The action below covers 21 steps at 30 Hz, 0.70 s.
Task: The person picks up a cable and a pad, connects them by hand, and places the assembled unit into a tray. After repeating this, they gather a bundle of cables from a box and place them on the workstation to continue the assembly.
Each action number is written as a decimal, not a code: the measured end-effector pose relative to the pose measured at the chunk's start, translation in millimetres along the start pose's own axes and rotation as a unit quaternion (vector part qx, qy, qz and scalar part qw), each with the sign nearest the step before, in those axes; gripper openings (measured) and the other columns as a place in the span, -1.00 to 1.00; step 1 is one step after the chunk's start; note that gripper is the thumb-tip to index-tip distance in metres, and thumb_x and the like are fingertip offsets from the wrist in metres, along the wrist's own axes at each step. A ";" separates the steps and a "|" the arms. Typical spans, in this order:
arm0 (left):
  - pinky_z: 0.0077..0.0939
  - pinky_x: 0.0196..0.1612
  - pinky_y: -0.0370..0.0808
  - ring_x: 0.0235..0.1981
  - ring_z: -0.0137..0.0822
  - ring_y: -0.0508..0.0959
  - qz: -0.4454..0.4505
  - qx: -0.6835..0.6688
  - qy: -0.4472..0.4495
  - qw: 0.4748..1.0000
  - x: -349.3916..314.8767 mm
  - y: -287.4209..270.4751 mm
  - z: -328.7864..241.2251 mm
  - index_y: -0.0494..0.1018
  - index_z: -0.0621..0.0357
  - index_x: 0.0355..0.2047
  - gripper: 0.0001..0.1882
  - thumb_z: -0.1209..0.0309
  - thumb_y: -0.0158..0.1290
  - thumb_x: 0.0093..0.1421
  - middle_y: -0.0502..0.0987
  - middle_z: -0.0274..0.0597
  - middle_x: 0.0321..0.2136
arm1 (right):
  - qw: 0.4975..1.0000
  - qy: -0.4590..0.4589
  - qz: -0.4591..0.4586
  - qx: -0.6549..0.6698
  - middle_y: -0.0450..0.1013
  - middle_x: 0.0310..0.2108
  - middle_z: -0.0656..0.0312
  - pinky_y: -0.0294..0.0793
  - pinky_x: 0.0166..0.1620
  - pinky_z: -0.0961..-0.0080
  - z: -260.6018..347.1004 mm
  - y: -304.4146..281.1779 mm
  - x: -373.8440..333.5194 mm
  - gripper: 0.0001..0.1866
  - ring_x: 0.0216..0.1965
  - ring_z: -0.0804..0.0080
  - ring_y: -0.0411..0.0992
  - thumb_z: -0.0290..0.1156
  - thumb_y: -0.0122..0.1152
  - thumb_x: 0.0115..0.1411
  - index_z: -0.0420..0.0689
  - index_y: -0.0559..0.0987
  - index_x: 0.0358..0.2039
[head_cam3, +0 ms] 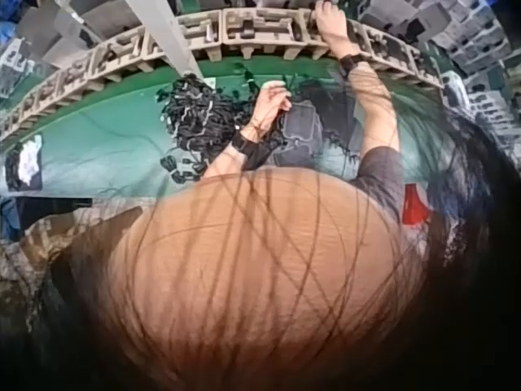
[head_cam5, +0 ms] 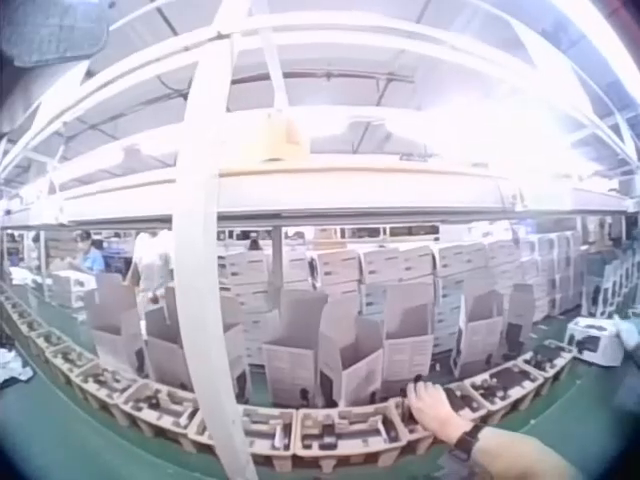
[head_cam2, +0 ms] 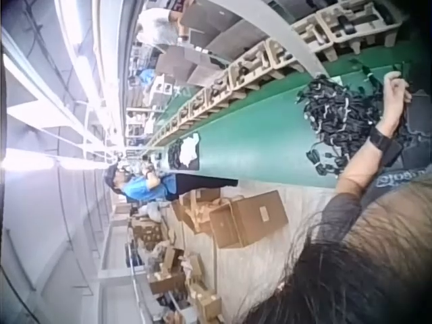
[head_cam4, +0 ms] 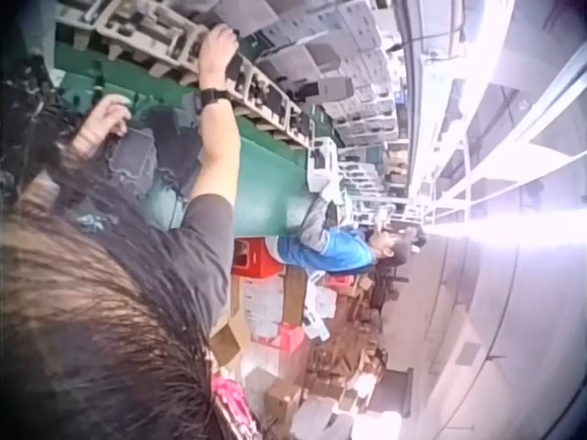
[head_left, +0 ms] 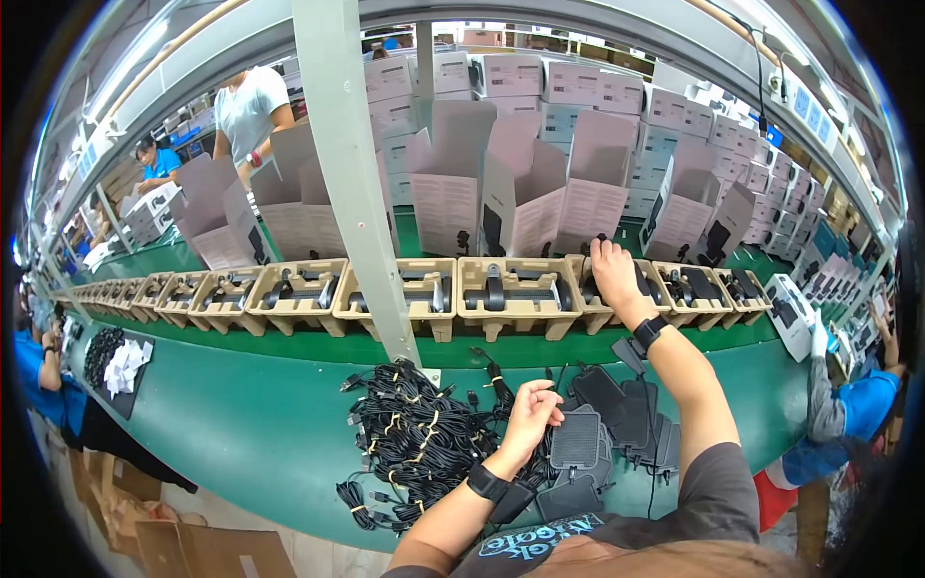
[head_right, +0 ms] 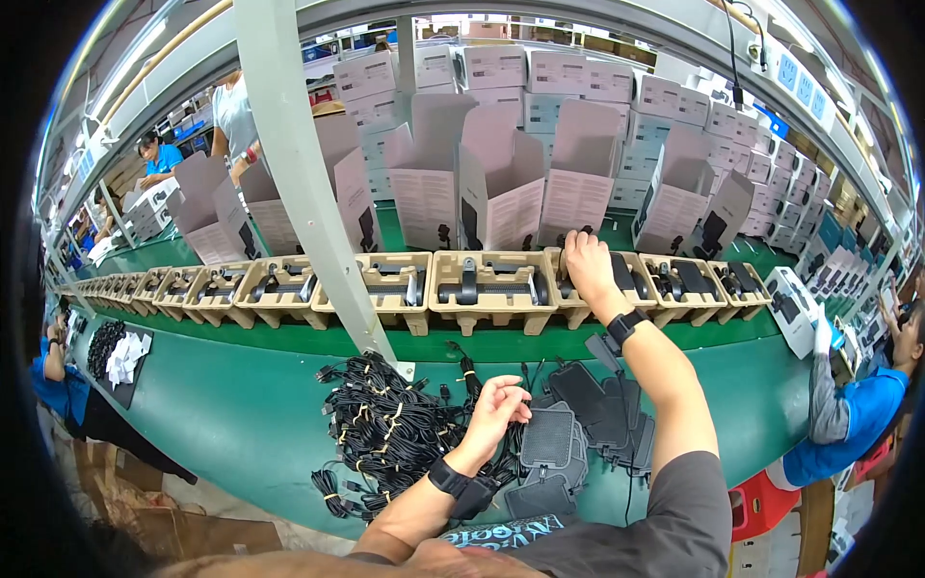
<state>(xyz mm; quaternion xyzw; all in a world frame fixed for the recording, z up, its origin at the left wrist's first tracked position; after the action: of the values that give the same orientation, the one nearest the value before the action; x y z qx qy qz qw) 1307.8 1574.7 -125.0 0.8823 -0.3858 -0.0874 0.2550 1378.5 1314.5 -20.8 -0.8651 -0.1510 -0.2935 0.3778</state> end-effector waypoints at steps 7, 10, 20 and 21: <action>-0.62 -0.38 0.42 -0.47 -0.45 0.45 -0.004 0.004 -0.002 1.000 -1.8 -7.5 -3.5 0.18 0.21 -0.10 -0.72 0.40 -0.11 0.20 0.42 -0.17 -0.35 | 0.998 -0.024 0.010 -0.048 0.33 -0.53 0.23 0.34 -0.44 0.51 3.8 8.6 12.2 -0.81 -0.44 0.40 0.36 -0.42 -0.02 -0.07 -0.18 0.42 -0.40; -0.62 -0.37 0.42 -0.47 -0.45 0.45 -0.005 0.002 -0.009 1.000 -3.5 -8.7 -6.9 0.19 0.21 -0.11 -0.72 0.40 -0.11 0.20 0.42 -0.17 -0.35 | 0.992 -0.088 0.052 -0.077 0.34 -0.53 0.25 0.34 -0.44 0.51 11.0 12.9 4.5 -0.83 -0.46 0.41 0.35 -0.40 -0.02 -0.08 -0.15 0.42 -0.43; -0.64 -0.39 0.41 -0.48 -0.47 0.44 -0.002 0.004 -0.017 1.000 -5.3 -17.1 -9.2 0.20 0.22 -0.12 -0.73 0.41 -0.12 0.20 0.41 -0.18 -0.36 | 0.986 -0.017 0.165 0.010 0.42 -0.54 0.24 0.42 -0.48 0.49 21.7 1.6 14.3 -0.93 -0.47 0.39 0.45 -0.41 0.03 -0.07 -0.08 0.48 -0.57; -0.64 -0.39 0.41 -0.48 -0.47 0.44 -0.001 0.004 -0.017 1.000 -5.1 -17.4 -9.5 0.20 0.22 -0.12 -0.73 0.41 -0.12 0.20 0.41 -0.18 -0.36 | 0.988 -0.008 0.154 0.019 0.43 -0.54 0.24 0.42 -0.47 0.49 23.9 -0.9 14.2 -0.93 -0.47 0.38 0.46 -0.42 0.03 -0.08 -0.08 0.48 -0.57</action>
<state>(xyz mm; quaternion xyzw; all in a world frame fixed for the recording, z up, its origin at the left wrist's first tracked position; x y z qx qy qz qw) 1318.7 1592.0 -126.1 0.8822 -0.3891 -0.1012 0.2449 1398.6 1333.3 -24.4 -0.8730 -0.0242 -0.2221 0.4335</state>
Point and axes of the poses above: each hand's wrist, its own x-axis towards the middle knuckle, its own y-axis out of the palm, z = x × y, the point moved 1 cm from there along x, towards the middle knuckle
